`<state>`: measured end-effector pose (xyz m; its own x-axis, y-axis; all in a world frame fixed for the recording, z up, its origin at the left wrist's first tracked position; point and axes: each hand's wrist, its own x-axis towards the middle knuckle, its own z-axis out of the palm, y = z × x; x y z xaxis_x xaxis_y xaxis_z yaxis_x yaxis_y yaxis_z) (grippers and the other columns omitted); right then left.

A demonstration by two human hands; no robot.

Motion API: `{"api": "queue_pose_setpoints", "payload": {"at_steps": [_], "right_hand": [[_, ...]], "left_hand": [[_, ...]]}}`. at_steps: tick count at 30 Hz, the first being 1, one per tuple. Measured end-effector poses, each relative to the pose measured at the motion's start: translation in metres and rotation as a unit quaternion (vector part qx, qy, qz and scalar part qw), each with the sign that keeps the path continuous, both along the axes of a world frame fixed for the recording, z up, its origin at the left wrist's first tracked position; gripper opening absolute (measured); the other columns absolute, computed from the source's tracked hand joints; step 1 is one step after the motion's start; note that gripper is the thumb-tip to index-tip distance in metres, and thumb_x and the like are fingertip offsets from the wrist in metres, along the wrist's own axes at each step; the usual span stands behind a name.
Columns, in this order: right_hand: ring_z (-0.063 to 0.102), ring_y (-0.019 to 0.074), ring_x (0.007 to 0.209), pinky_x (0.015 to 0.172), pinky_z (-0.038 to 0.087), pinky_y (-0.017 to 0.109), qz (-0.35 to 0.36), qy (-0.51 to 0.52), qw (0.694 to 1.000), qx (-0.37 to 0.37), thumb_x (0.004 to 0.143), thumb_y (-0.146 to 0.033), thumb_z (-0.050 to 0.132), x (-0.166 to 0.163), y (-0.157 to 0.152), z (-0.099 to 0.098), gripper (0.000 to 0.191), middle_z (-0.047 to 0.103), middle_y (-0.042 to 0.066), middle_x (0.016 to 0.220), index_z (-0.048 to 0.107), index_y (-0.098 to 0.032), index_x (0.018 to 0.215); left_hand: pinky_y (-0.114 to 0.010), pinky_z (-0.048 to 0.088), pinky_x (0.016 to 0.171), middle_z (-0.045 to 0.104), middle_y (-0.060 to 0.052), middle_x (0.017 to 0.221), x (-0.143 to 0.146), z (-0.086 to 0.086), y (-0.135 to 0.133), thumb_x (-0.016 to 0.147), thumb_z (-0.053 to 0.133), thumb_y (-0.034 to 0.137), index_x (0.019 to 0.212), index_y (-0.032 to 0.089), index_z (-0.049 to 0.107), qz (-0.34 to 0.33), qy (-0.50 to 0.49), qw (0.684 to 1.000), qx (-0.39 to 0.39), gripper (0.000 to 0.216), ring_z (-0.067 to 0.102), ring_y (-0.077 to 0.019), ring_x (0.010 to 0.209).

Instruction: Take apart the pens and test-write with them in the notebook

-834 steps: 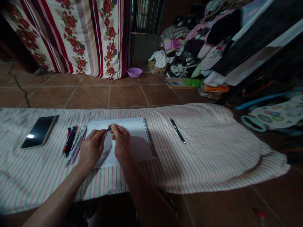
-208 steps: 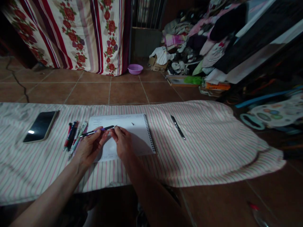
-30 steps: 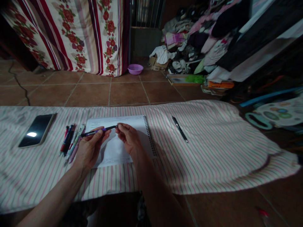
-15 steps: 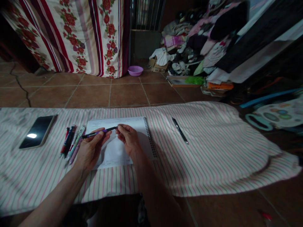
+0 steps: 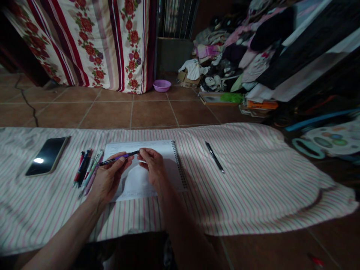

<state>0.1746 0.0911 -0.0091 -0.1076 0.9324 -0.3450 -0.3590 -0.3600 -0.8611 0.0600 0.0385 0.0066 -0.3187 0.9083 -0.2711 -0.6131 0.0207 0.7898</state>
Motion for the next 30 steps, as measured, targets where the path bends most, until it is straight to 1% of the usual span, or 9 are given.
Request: {"api": "queue_pose_setpoints", "payload": {"at_steps": [5,9,11,14,17,20,22,26,30], "right_hand": [[0.058,0.0098,0.062,0.048,0.041,0.018,0.007,-0.030,0.999,0.013,0.061,-0.045,0.070,-0.002,-0.002,0.001,0.029,0.064,-0.001,0.067,0.061,-0.019,0.069],[0.057,0.0099,0.060,0.046,0.041,0.017,-0.004,-0.037,0.999,0.024,0.063,-0.048,0.068,-0.004,-0.004,0.004,0.032,0.063,0.000,0.065,0.059,-0.018,0.067],[0.059,0.0113,0.063,0.045,0.042,0.017,-0.003,-0.024,1.000,0.019,0.063,-0.051,0.067,-0.005,-0.004,0.007,0.035,0.064,0.001,0.067,0.059,-0.018,0.071],[0.063,0.0134,0.068,0.045,0.043,0.017,0.010,0.014,1.000,0.001,0.067,-0.055,0.062,-0.005,-0.004,0.009,0.041,0.067,0.003,0.074,0.061,-0.019,0.085],[0.064,0.0127,0.069,0.046,0.042,0.016,0.032,0.034,0.999,0.002,0.068,-0.050,0.065,-0.005,-0.004,0.010,0.039,0.068,0.003,0.082,0.062,-0.022,0.094],[0.063,0.0110,0.069,0.047,0.041,0.015,0.035,0.042,0.999,0.001,0.063,-0.040,0.072,-0.006,-0.005,0.009,0.035,0.068,0.001,0.085,0.065,-0.024,0.093],[0.063,0.0101,0.067,0.049,0.041,0.015,0.033,0.046,0.998,-0.007,0.061,-0.036,0.073,-0.008,-0.006,0.008,0.034,0.068,0.000,0.085,0.066,-0.025,0.092],[0.062,0.0088,0.063,0.049,0.041,0.016,0.022,0.056,0.998,-0.022,0.058,-0.036,0.075,-0.010,-0.006,0.008,0.032,0.068,-0.001,0.081,0.069,-0.025,0.087],[0.061,0.0092,0.062,0.048,0.040,0.015,0.006,0.026,0.999,-0.028,0.057,-0.037,0.075,-0.011,-0.003,0.009,0.030,0.067,0.000,0.076,0.069,-0.021,0.081]], "left_hand": [[-0.023,0.053,0.077,0.072,-0.008,0.075,0.001,0.001,-0.002,0.064,0.070,0.012,0.085,0.010,0.065,-0.007,-0.012,1.000,-0.004,0.022,0.068,-0.0162,0.075],[-0.023,0.054,0.076,0.071,-0.008,0.074,0.003,0.004,-0.002,0.066,0.068,0.008,0.085,0.009,0.065,-0.002,-0.034,0.999,-0.016,0.019,0.069,-0.0174,0.076],[-0.022,0.054,0.075,0.071,-0.009,0.074,0.003,0.006,0.000,0.070,0.063,0.004,0.085,0.008,0.064,0.014,-0.060,0.998,-0.023,0.015,0.069,-0.0168,0.074],[-0.020,0.055,0.072,0.071,-0.010,0.075,0.002,0.008,0.003,0.075,0.054,-0.001,0.082,0.007,0.063,0.040,-0.109,0.992,-0.046,0.014,0.069,-0.0155,0.073],[-0.019,0.056,0.069,0.070,-0.010,0.075,-0.001,0.010,0.005,0.078,0.048,-0.004,0.082,0.007,0.061,0.049,-0.141,0.987,-0.064,0.017,0.069,-0.0154,0.073],[-0.019,0.056,0.067,0.070,-0.011,0.074,-0.002,0.011,0.006,0.080,0.046,-0.004,0.083,0.006,0.061,0.050,-0.153,0.985,-0.070,0.019,0.069,-0.0152,0.071],[-0.019,0.056,0.067,0.070,-0.011,0.075,-0.002,0.011,0.006,0.080,0.046,-0.004,0.084,0.006,0.061,0.048,-0.157,0.984,-0.072,0.018,0.069,-0.0150,0.070],[-0.020,0.056,0.069,0.070,-0.010,0.073,-0.002,0.012,0.006,0.079,0.046,-0.005,0.081,0.006,0.061,0.052,-0.161,0.983,-0.073,0.019,0.069,-0.0153,0.070],[-0.020,0.056,0.068,0.070,-0.011,0.072,-0.001,0.014,0.005,0.078,0.048,-0.005,0.082,0.006,0.062,0.051,-0.138,0.986,-0.076,0.019,0.069,-0.0156,0.070]]}}
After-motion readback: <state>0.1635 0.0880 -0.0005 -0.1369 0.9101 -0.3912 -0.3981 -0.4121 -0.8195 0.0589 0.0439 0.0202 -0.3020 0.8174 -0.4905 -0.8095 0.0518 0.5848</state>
